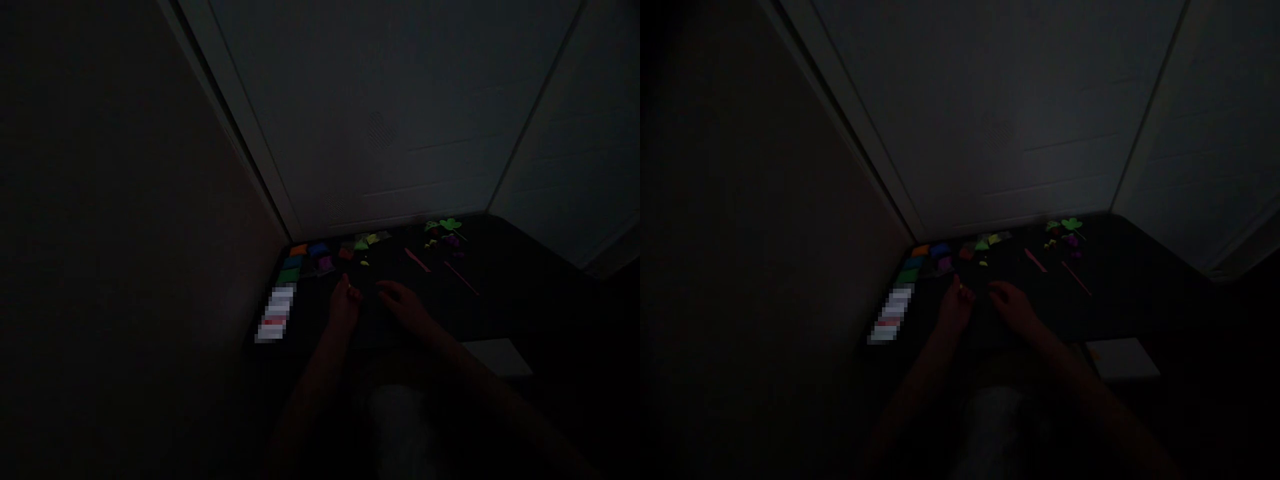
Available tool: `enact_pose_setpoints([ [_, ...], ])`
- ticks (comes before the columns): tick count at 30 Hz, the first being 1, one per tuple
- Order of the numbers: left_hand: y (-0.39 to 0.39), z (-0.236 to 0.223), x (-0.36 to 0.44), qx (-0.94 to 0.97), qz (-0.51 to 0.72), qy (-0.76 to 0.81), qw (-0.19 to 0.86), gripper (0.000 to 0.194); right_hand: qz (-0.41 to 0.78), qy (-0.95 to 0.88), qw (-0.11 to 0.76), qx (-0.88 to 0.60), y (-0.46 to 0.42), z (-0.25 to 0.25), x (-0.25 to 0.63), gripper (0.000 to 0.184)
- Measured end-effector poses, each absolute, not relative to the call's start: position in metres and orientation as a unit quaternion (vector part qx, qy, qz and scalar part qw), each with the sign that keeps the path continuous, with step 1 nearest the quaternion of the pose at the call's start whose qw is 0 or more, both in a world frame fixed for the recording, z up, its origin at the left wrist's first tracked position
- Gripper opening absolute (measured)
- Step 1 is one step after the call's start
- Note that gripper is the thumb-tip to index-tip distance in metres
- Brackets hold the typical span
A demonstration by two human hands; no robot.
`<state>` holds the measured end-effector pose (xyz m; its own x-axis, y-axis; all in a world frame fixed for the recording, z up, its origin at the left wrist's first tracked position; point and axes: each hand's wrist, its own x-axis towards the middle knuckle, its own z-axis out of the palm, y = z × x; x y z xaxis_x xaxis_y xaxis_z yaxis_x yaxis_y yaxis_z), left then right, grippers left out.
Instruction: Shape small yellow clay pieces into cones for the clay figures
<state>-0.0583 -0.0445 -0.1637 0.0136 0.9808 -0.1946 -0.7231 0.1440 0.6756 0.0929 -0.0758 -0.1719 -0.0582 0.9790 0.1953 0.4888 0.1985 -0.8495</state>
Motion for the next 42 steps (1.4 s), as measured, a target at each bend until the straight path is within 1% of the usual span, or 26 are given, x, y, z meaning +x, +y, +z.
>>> enact_pose_setpoints([
  [3,-0.0461,-0.1649,-0.0570,0.213,0.622,0.341,0.672,0.016,0.301,-0.663,0.404,-0.554,-0.0757,-0.1724,0.0936,0.030],
  [6,-0.0472,-0.1655,-0.0571,0.220,0.613,0.359,0.668,0.003,0.300,-0.665,0.405,-0.551,-0.0763,-0.1717,0.0939,0.030],
  [17,-0.0467,-0.1663,-0.0584,0.220,0.594,0.373,0.678,0.011,0.308,-0.661,0.409,-0.548,-0.0768,-0.1714,0.0931,0.029],
  [23,-0.0459,-0.1666,-0.0582,0.232,0.597,0.371,0.672,0.025,0.310,-0.660,0.410,-0.547,-0.0775,-0.1702,0.0932,0.029],
  [29,-0.0481,-0.1641,-0.0572,0.243,0.589,0.383,0.669,0.020,0.309,-0.660,0.407,-0.550,-0.0765,-0.1722,0.0928,0.029],
  [33,-0.0475,-0.1654,-0.0572,0.238,0.586,0.389,0.669,0.005,0.307,-0.660,0.407,-0.552,-0.0759,-0.1735,0.0933,0.029],
  [34,-0.0470,-0.1658,-0.0573,0.233,0.588,0.389,0.670,0.004,0.308,-0.660,0.406,-0.552,-0.0760,-0.1735,0.0935,0.029],
  [36,-0.0460,-0.1659,-0.0575,0.220,0.593,0.384,0.672,0.011,0.310,-0.660,0.404,-0.553,-0.0761,-0.1731,0.0936,0.029],
  [40,-0.0445,-0.1625,-0.0581,0.193,0.606,0.365,0.680,0.032,0.309,-0.660,0.407,-0.550,-0.0763,-0.1719,0.0934,0.028],
  [42,-0.0441,-0.1601,-0.0584,0.184,0.608,0.356,0.686,0.040,0.309,-0.659,0.411,-0.549,-0.0764,-0.1717,0.0933,0.028],
])
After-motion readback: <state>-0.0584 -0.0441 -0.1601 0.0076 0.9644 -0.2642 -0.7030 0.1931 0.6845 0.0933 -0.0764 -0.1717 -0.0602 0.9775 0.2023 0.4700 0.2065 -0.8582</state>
